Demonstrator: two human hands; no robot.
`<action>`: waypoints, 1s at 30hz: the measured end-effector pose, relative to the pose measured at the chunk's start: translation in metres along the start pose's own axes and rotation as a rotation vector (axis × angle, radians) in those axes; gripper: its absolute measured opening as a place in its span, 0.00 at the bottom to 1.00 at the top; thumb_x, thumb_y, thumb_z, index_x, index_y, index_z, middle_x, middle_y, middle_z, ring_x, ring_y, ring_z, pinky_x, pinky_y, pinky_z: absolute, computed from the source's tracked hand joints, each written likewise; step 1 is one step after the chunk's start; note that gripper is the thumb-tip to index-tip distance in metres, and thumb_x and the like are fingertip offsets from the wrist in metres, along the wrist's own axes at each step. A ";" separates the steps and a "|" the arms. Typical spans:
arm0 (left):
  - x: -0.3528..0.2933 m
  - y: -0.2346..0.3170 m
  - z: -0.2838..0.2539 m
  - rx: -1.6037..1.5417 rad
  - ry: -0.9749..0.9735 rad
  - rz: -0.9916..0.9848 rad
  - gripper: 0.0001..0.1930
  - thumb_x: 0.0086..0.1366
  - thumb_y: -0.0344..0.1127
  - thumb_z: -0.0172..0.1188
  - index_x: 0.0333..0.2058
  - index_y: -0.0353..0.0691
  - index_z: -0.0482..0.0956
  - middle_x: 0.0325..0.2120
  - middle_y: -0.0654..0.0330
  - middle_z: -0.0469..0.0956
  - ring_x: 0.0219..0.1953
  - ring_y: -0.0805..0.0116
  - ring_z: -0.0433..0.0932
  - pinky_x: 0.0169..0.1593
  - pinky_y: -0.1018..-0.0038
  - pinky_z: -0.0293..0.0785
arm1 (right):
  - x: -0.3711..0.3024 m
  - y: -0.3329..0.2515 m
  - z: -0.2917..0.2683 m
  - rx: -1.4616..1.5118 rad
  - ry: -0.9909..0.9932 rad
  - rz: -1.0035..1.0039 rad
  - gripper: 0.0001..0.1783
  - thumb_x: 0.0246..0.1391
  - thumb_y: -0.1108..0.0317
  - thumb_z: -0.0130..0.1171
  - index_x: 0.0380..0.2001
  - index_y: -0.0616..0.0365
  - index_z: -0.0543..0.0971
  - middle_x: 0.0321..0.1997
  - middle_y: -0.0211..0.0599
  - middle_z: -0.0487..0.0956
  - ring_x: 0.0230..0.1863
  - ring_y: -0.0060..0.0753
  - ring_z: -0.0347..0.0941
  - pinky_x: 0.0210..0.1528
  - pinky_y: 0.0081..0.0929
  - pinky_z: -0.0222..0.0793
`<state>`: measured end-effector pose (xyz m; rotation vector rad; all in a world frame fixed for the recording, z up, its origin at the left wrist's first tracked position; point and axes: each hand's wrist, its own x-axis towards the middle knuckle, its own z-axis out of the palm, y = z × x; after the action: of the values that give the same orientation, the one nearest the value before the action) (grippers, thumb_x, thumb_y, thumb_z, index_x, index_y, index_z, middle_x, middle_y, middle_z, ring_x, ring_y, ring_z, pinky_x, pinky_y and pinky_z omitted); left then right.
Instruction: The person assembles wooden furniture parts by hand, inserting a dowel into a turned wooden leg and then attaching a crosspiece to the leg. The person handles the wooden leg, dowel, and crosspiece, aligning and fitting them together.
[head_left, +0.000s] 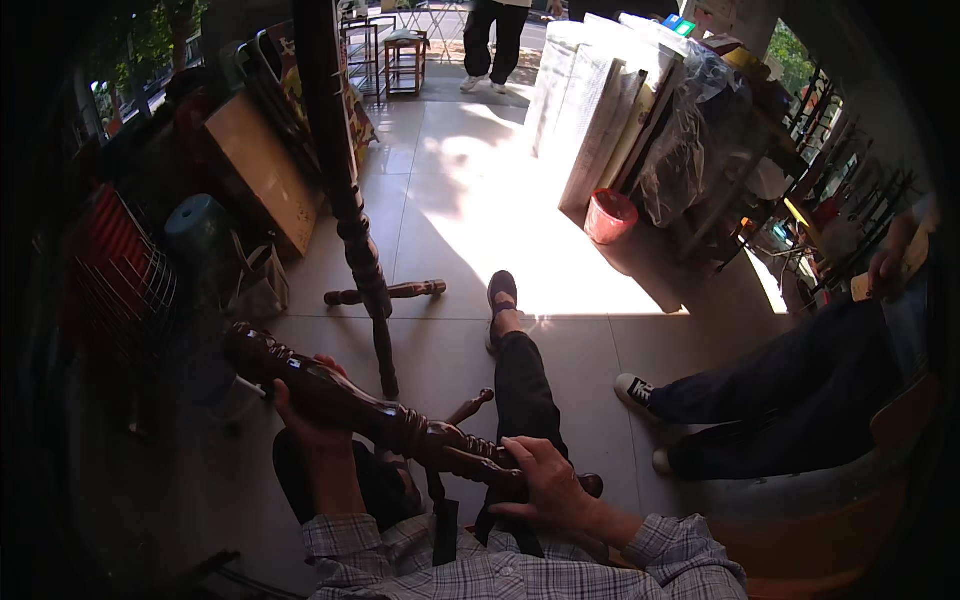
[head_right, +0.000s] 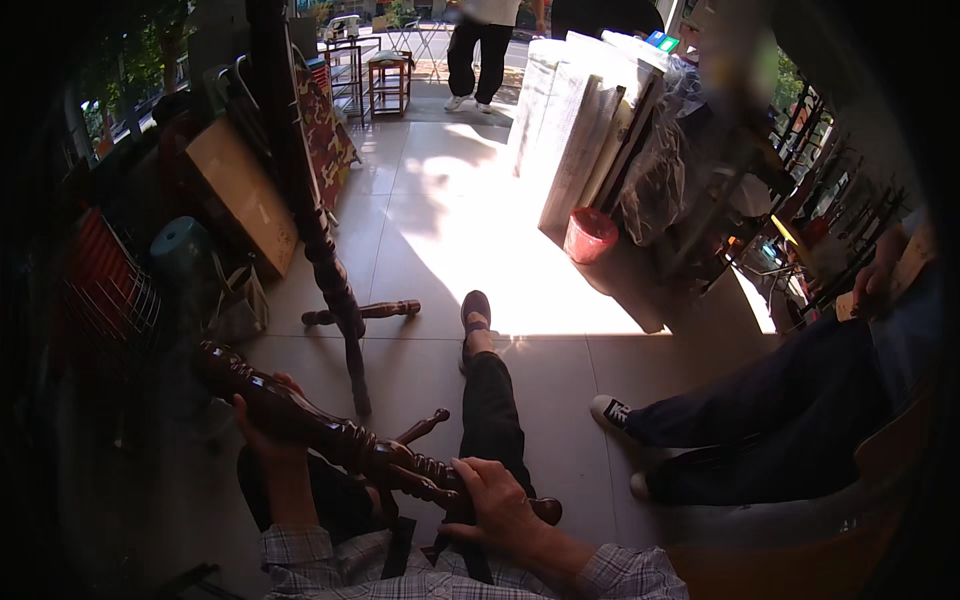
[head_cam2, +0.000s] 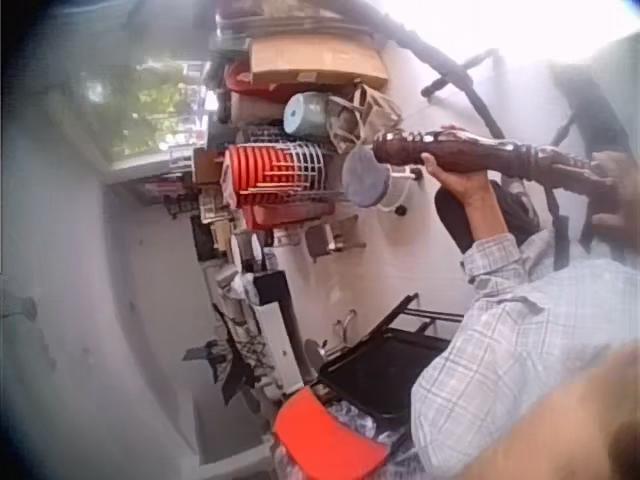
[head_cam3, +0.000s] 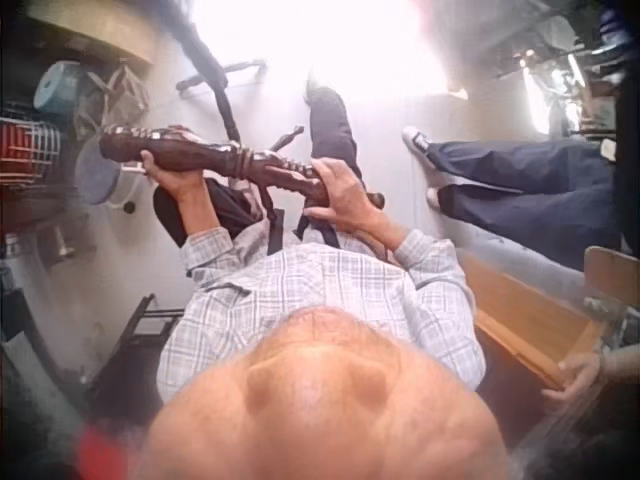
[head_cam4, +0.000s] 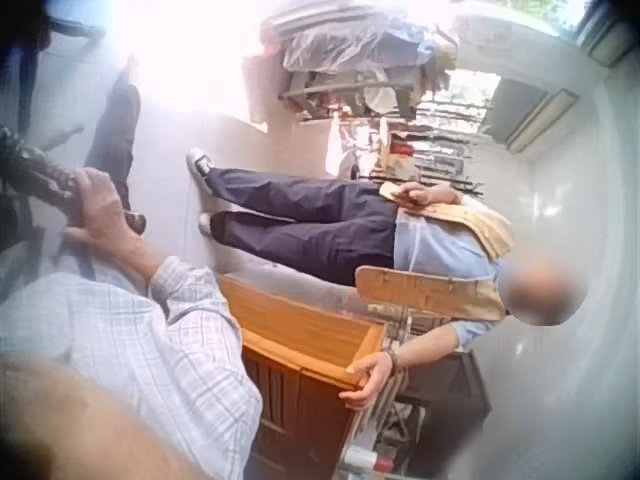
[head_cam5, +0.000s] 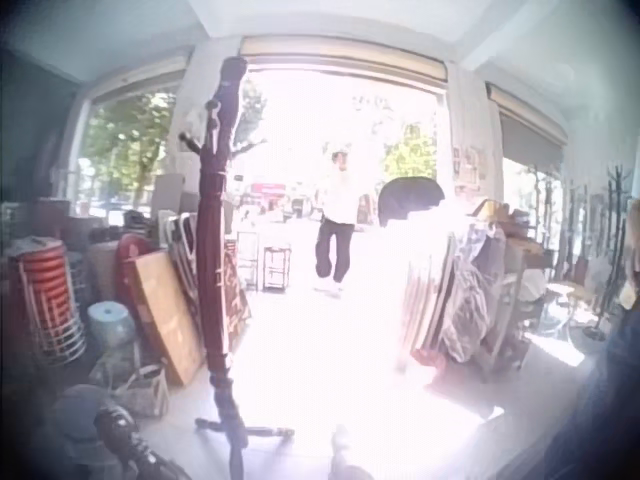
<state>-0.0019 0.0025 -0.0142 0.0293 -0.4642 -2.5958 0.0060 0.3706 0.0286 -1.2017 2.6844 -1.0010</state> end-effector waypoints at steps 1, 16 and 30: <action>0.003 -0.005 0.000 -0.073 0.002 -0.025 0.32 0.70 0.61 0.60 0.61 0.41 0.72 0.55 0.45 0.76 0.57 0.50 0.78 0.59 0.56 0.79 | 0.001 -0.002 0.003 -0.106 0.021 -0.038 0.56 0.40 0.55 0.84 0.68 0.63 0.65 0.61 0.55 0.71 0.59 0.56 0.74 0.61 0.47 0.76; 0.000 -0.005 0.009 0.060 0.159 -0.038 0.37 0.56 0.54 0.74 0.60 0.42 0.72 0.51 0.44 0.76 0.57 0.47 0.75 0.65 0.51 0.73 | 0.053 0.093 0.015 1.162 -0.882 0.597 0.56 0.31 0.49 0.80 0.63 0.66 0.72 0.60 0.48 0.78 0.56 0.42 0.78 0.68 0.38 0.68; 0.004 -0.007 0.014 0.111 0.254 0.013 0.39 0.54 0.53 0.75 0.58 0.36 0.71 0.52 0.43 0.75 0.56 0.46 0.75 0.66 0.49 0.72 | 0.006 0.041 0.034 -0.066 0.040 0.021 0.57 0.35 0.55 0.86 0.68 0.56 0.67 0.58 0.52 0.76 0.56 0.55 0.79 0.56 0.45 0.81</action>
<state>-0.0100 0.0107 -0.0032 0.3879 -0.5112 -2.5047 -0.0159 0.3682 -0.0206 -1.1732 2.7755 -0.9515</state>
